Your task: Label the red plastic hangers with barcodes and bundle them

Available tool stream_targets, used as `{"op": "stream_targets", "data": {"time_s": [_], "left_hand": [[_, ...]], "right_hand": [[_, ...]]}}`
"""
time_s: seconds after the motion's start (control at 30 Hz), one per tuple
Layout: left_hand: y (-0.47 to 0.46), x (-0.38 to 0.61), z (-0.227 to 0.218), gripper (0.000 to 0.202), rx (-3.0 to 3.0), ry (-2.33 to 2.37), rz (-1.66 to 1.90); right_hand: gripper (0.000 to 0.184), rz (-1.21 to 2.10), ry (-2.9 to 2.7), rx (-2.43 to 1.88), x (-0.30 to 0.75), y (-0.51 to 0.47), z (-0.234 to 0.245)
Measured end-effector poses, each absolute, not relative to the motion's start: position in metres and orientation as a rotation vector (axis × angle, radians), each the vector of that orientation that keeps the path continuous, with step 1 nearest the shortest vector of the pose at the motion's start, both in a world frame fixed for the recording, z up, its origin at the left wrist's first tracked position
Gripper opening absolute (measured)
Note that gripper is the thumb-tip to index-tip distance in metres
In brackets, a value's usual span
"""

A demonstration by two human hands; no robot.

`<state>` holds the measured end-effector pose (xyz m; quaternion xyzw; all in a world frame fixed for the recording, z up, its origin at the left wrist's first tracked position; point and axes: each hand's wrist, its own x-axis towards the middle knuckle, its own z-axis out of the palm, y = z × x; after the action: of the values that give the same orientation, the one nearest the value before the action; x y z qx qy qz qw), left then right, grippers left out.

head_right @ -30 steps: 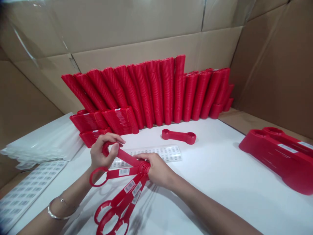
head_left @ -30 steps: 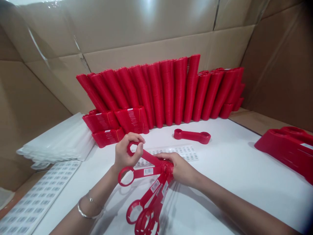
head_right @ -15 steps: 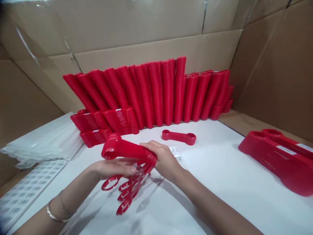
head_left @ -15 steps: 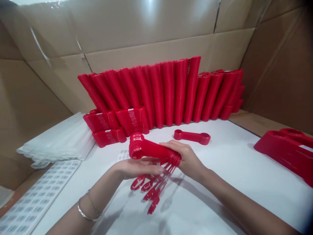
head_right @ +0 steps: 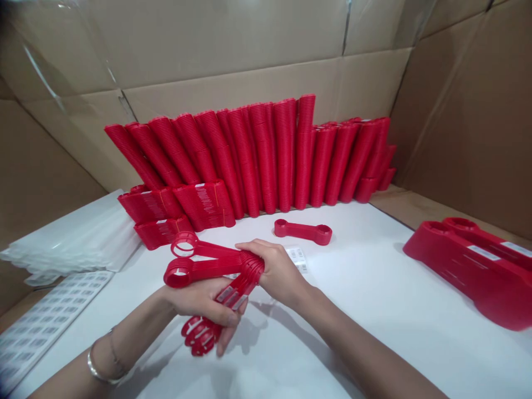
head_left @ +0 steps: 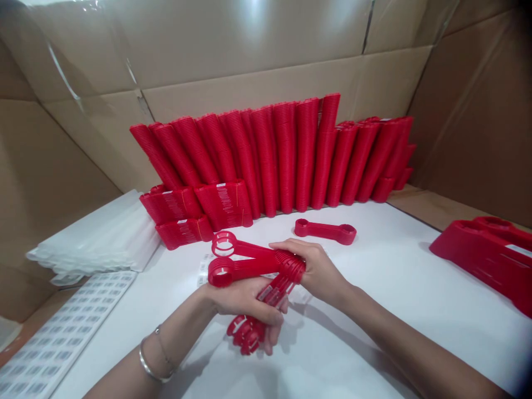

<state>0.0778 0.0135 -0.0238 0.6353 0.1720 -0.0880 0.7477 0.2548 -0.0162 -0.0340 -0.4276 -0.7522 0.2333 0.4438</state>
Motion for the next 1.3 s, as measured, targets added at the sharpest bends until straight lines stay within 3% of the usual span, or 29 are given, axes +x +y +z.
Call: {"op": "stream_targets", "data": {"time_s": [0.23,0.4,0.47,0.53,0.6,0.67,0.77,0.83,0.9,1.03,1.2,1.3], "left_hand": [[0.016,0.069,-0.018,0.012,1.576,0.487,-0.058],[0.029,0.057,-0.014,0.015,1.986,0.604,0.390],[0.035,0.055,-0.012,0.034,1.959,0.681,0.673],[0.038,0.057,-0.010,0.071,1.896,0.657,1.038],[0.038,0.060,-0.009,0.093,1.854,0.543,1.293],[0.036,0.062,-0.009,0.087,1.899,0.539,1.390],[0.031,0.059,-0.008,0.053,2.098,0.737,1.491],[0.029,0.057,-0.006,0.046,2.243,0.743,1.578],[0.027,0.056,-0.005,0.045,2.362,0.651,1.581],[0.032,0.056,-0.004,0.019,2.378,0.546,1.492],[0.068,0.034,-0.008,0.036,2.020,0.977,1.370],[0.094,0.008,-0.018,0.031,2.380,1.410,0.614]], "right_hand": [[0.054,0.656,-1.791,-1.060,0.254,-0.018,-0.033],[0.047,0.651,-1.798,-1.120,0.254,-0.016,-0.030],[0.046,0.689,-1.748,-1.147,0.254,-0.015,-0.030],[0.047,0.824,-1.696,-1.141,0.252,-0.015,-0.032],[0.042,1.018,-1.667,-1.102,0.248,-0.017,-0.033],[0.030,1.203,-1.650,-1.051,0.243,-0.021,-0.033],[0.017,1.403,-1.599,-0.993,0.235,-0.026,-0.034],[0.014,1.484,-1.584,-0.967,0.232,-0.029,-0.034],[0.013,1.520,-1.607,-0.967,0.230,-0.031,-0.035],[0.012,1.538,-1.647,-1.004,0.230,-0.031,-0.038],[0.022,1.244,-1.621,-1.124,0.234,-0.024,-0.040],[0.031,0.958,-1.681,-1.221,0.239,-0.019,-0.044]]}}
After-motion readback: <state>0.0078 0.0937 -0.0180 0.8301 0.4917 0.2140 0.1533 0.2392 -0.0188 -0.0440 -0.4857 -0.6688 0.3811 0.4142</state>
